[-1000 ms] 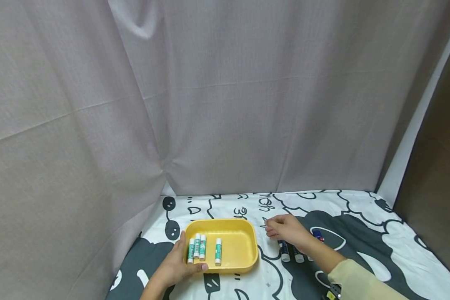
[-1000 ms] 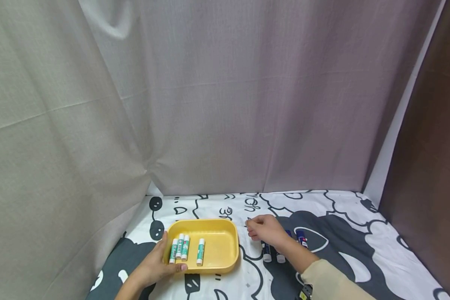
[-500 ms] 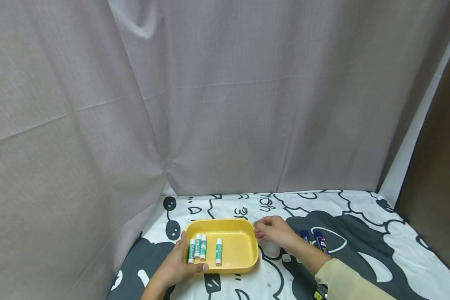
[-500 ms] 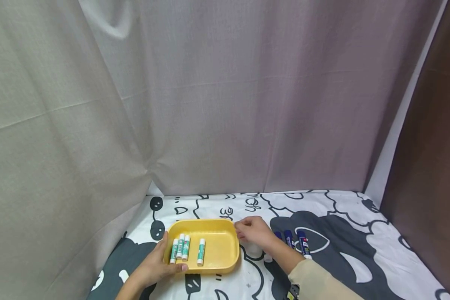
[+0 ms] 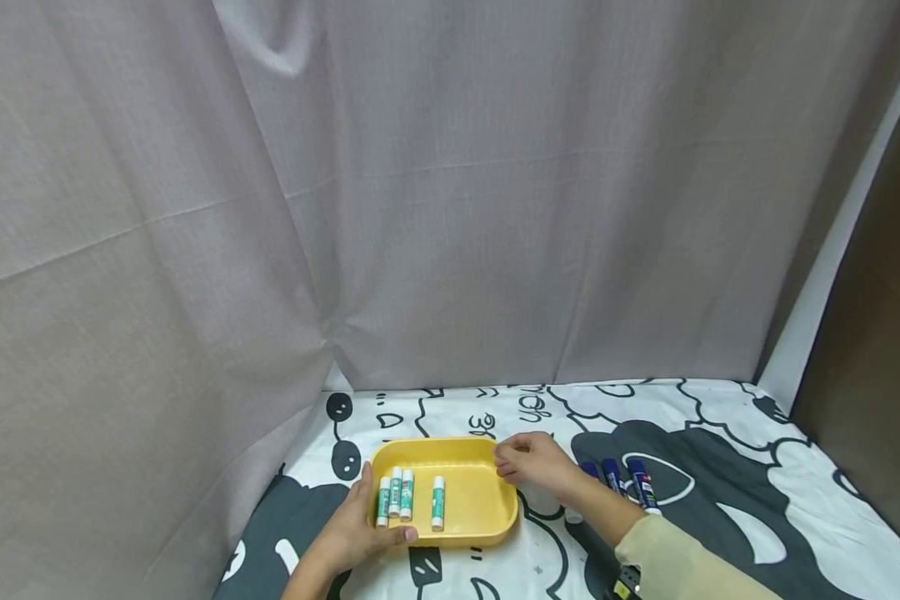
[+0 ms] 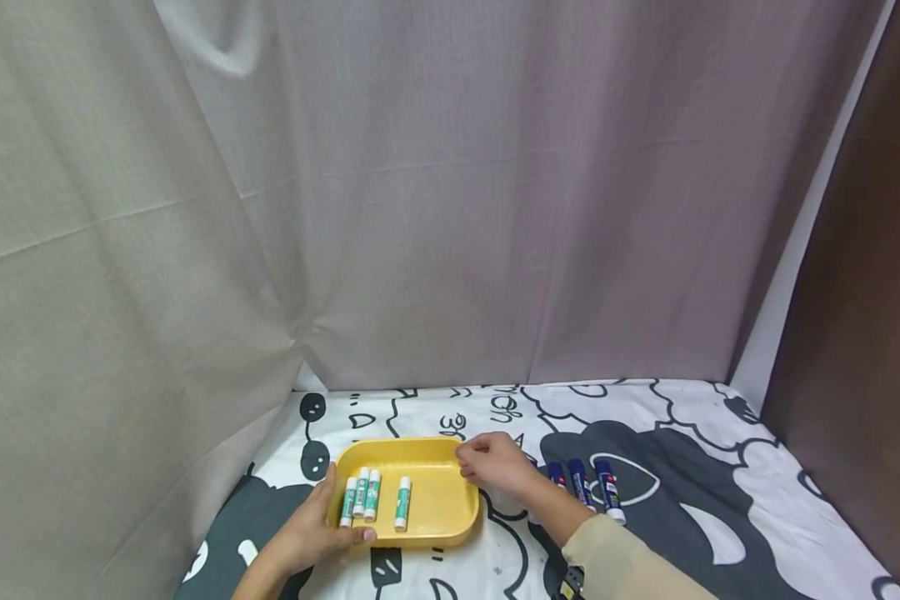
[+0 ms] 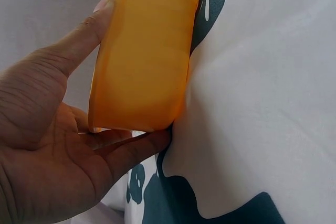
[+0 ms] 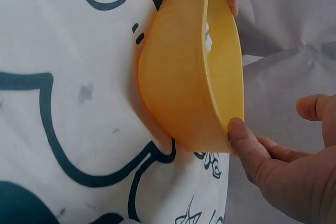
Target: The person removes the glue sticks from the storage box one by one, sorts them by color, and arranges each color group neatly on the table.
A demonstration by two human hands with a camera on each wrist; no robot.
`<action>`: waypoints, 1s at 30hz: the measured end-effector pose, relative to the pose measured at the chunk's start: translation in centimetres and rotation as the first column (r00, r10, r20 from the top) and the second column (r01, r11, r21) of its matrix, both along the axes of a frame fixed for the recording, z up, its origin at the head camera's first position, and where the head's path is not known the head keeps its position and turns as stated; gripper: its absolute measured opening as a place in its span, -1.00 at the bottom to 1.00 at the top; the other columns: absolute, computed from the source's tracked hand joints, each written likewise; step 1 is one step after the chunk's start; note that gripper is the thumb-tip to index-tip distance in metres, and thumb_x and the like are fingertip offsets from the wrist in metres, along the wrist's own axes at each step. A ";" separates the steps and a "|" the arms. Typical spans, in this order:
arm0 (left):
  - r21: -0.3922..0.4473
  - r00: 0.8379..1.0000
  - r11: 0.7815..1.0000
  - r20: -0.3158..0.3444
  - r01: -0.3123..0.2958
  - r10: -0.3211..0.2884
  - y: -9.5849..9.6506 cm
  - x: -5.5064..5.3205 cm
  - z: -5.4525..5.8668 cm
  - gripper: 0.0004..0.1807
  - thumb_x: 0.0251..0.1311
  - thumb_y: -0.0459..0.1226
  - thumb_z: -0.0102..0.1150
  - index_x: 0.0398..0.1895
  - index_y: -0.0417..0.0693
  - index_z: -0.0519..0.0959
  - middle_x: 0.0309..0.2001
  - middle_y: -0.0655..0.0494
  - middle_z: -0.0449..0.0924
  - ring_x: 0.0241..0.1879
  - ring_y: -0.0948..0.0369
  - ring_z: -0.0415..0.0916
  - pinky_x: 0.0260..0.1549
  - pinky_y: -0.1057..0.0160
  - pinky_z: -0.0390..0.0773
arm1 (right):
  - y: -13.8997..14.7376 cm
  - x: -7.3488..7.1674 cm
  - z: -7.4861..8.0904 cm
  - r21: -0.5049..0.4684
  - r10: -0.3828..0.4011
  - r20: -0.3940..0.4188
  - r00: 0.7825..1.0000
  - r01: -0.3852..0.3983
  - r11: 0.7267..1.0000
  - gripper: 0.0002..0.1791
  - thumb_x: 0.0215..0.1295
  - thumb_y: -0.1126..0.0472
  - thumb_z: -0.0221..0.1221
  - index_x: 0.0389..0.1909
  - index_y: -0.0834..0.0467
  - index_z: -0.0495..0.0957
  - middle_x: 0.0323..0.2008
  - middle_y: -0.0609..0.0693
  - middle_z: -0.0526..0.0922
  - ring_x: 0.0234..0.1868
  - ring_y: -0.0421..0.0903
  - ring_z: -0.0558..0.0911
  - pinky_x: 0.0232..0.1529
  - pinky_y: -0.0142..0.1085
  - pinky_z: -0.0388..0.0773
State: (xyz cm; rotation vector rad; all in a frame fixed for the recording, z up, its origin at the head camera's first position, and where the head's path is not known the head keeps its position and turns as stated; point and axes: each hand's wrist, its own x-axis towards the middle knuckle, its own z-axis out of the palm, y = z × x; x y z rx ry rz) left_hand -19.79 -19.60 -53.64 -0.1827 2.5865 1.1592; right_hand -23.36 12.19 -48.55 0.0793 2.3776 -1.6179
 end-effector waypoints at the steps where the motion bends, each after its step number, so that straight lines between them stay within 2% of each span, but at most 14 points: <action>1: 0.002 1.000 1.000 -0.003 0.002 -0.002 0.0 0.0 0.0 0.71 -0.20 0.14 0.85 0.85 -0.13 -0.20 0.74 -0.40 0.04 0.65 -0.40 0.18 0.62 -0.47 0.21 | -0.2 0.0 0.0 -0.004 0.001 0.003 1.000 -0.001 1.000 -0.63 0.68 0.19 0.19 0.23 0.40 0.67 0.04 0.24 0.82 -0.05 -0.02 0.85 0.04 -0.16 0.87; 8: 0.012 1.000 1.000 -0.022 0.008 -0.008 -0.1 0.1 -0.2 0.70 -0.21 0.13 0.85 0.85 -0.13 -0.19 0.74 -0.42 0.04 0.66 -0.40 0.17 0.62 -0.48 0.20 | -1.4 -0.1 -0.3 -0.001 -0.001 0.012 1.000 0.001 1.000 -0.61 0.64 0.16 0.24 0.20 0.40 0.67 -0.01 0.19 0.82 -0.06 -0.03 0.84 0.04 -0.16 0.87; 16: 0.008 1.000 1.000 -0.011 0.001 -0.001 -0.2 0.0 -0.3 0.70 -0.20 0.14 0.85 0.85 -0.12 -0.19 0.75 -0.41 0.03 0.67 -0.41 0.15 0.62 -0.49 0.19 | -2.7 0.0 -0.7 -0.022 0.026 0.010 1.000 -0.025 0.999 -0.61 0.61 0.16 0.26 0.15 0.44 0.68 0.01 0.28 0.82 -0.07 0.00 0.84 0.01 -0.16 0.87; 19: 0.009 1.000 1.000 -0.013 0.005 -0.005 -0.2 0.0 -0.3 0.70 -0.20 0.13 0.85 0.85 -0.13 -0.19 0.75 -0.41 0.03 0.67 -0.41 0.14 0.62 -0.49 0.19 | -3.2 0.0 -1.0 -0.012 0.034 0.019 0.999 -0.034 0.999 -0.60 0.62 0.15 0.26 0.16 0.44 0.68 0.00 0.26 0.82 -0.08 -0.01 0.84 0.01 -0.17 0.87; 24: 0.022 1.000 1.000 -0.019 0.009 -0.008 -0.2 0.0 -0.3 0.70 -0.19 0.12 0.85 0.85 -0.15 -0.19 0.74 -0.42 0.03 0.67 -0.40 0.15 0.63 -0.47 0.20 | -3.8 0.0 -1.3 0.002 0.053 0.022 0.998 -0.053 0.999 -0.60 0.63 0.14 0.25 0.14 0.44 0.67 -0.03 0.23 0.82 -0.07 0.02 0.85 0.04 -0.11 0.87; 30: 0.020 1.000 1.000 -0.016 0.011 -0.010 -0.3 0.1 -0.1 0.69 -0.18 0.12 0.85 0.84 -0.16 -0.19 0.74 -0.42 0.03 0.67 -0.40 0.16 0.63 -0.47 0.20 | -4.6 -0.2 -1.8 -0.032 0.053 0.040 0.998 -0.052 0.998 -0.58 0.62 0.14 0.24 0.12 0.48 0.65 -0.03 0.28 0.82 -0.06 0.08 0.86 0.07 -0.05 0.87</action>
